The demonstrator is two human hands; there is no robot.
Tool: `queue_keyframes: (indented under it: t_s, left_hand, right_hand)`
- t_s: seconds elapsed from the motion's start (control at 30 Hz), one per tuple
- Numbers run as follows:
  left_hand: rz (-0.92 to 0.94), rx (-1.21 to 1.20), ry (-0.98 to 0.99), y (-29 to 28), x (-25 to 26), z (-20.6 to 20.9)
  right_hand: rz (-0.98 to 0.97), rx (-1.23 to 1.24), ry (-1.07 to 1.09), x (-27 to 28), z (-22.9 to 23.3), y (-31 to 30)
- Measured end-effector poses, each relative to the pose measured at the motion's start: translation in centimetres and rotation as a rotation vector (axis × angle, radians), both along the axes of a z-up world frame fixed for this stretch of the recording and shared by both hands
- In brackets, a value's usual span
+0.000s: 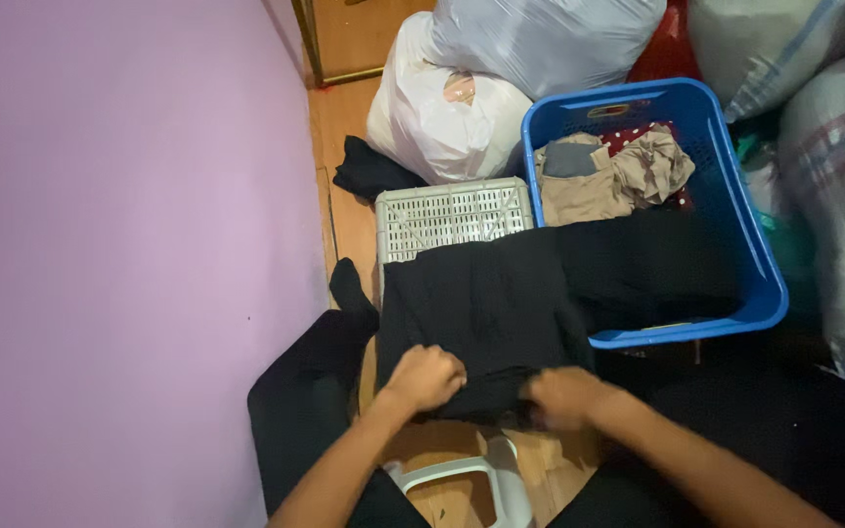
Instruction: The person folds several garments by hand on a small plastic stool and places them into a blue bin. They handle black, beige, and maroon items, smoothing and folding each piece before stacking them in the bin.
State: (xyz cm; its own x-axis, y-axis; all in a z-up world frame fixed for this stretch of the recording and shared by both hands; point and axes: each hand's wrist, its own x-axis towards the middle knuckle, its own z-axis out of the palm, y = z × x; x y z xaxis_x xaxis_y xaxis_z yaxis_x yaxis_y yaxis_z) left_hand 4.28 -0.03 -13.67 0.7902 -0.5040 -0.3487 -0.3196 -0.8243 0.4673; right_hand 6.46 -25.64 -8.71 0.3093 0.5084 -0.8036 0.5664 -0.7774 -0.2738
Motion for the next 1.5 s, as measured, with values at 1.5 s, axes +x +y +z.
queue_keyframes:
  t_s: [1.5]
  left_hand:
    - [-0.133,0.056,-0.213,4.7,2.4,0.6]
  right_hand:
    - [-0.059,0.239,-0.577,2.3,-1.2,-2.5]
